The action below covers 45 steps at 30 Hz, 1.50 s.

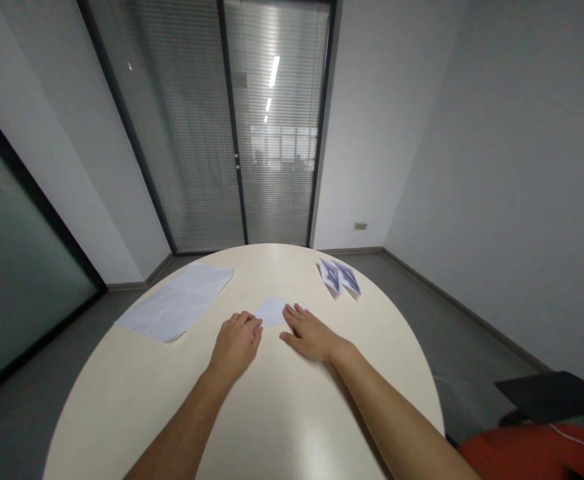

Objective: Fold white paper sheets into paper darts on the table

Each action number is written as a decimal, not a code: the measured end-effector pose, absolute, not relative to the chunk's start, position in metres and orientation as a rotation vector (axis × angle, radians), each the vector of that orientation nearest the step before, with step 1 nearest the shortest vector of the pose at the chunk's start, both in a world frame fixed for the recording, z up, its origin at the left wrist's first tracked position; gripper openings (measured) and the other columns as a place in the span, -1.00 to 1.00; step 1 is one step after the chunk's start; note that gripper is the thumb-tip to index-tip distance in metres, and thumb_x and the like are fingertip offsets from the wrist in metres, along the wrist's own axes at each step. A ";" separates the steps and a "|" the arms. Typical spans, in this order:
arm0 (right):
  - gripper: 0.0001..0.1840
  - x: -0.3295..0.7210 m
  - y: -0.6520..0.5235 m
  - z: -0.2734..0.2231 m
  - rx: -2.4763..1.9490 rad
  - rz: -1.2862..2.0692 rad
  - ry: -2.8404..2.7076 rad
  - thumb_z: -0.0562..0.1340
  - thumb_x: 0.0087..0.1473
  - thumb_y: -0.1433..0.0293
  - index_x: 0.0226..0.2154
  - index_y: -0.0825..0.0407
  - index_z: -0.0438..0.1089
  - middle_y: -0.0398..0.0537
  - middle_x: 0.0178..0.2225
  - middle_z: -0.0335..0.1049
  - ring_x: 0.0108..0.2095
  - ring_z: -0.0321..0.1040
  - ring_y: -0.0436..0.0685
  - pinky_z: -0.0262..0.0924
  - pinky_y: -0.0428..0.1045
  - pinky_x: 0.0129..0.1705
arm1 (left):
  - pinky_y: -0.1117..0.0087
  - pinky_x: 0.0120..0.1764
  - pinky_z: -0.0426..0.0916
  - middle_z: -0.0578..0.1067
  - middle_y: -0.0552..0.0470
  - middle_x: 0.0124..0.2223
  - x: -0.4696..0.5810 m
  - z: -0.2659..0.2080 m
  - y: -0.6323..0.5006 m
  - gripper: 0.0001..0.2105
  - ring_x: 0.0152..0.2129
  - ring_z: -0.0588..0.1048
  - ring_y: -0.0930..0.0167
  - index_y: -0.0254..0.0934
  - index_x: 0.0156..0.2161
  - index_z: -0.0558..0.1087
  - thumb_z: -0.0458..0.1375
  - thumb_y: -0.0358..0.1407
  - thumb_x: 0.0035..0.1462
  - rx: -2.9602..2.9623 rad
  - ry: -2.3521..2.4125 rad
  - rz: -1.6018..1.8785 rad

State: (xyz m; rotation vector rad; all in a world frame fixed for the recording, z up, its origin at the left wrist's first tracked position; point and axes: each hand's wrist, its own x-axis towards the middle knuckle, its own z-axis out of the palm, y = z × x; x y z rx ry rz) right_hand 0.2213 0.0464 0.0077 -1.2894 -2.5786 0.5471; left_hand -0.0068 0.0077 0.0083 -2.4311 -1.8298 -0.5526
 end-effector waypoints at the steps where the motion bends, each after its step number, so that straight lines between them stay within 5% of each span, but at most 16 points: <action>1: -0.22 0.222 0.047 0.009 -1.310 0.549 -2.571 0.07 0.35 0.08 0.40 0.24 0.03 0.31 0.44 -0.14 0.45 -0.25 0.46 -0.18 0.33 0.42 | 0.22 0.03 0.32 0.54 -0.10 -0.03 -0.007 0.008 0.007 -0.72 -0.06 0.46 0.25 -0.21 0.03 0.56 0.04 -0.29 0.37 -2.429 -1.829 -0.552; 9: -0.49 0.222 0.048 0.016 -1.108 0.350 -2.546 0.13 0.34 0.23 0.18 0.24 0.34 0.32 0.24 0.33 0.34 0.15 0.26 -0.19 0.17 0.44 | 0.19 0.08 0.30 0.51 -0.11 0.04 -0.007 0.005 0.006 -0.68 -0.02 0.44 0.24 -0.17 0.09 0.53 0.03 -0.20 0.38 -2.436 -1.823 -0.579; 16: -0.69 0.223 0.052 0.017 -1.019 0.267 -2.547 0.15 0.33 0.29 -0.03 0.08 0.50 0.14 0.02 0.52 0.11 0.37 0.23 -0.06 0.21 0.36 | 0.16 0.10 0.29 0.50 -0.14 0.08 -0.009 -0.001 0.008 -0.67 0.02 0.42 0.22 -0.20 0.11 0.52 0.03 -0.19 0.39 -2.419 -1.826 -0.570; 21: -0.74 0.223 0.055 0.017 -0.963 0.251 -2.541 0.15 0.33 0.33 -0.17 0.07 0.55 0.07 -0.21 0.56 -0.06 0.39 0.22 0.18 0.12 0.12 | 0.15 0.10 0.31 0.50 -0.13 0.08 -0.010 -0.002 0.008 -0.68 0.02 0.43 0.21 -0.20 0.11 0.52 0.03 -0.19 0.39 -2.414 -1.819 -0.579; 45: -0.65 0.216 0.047 0.014 -0.919 0.334 -2.524 0.19 0.27 0.39 0.06 0.03 0.53 0.17 0.10 0.45 0.11 0.37 0.23 0.20 0.13 0.20 | 0.14 0.21 0.31 0.50 -0.12 0.16 -0.006 -0.003 0.006 -0.65 0.12 0.39 0.22 -0.20 0.14 0.52 0.04 -0.21 0.38 -2.585 -1.682 -0.723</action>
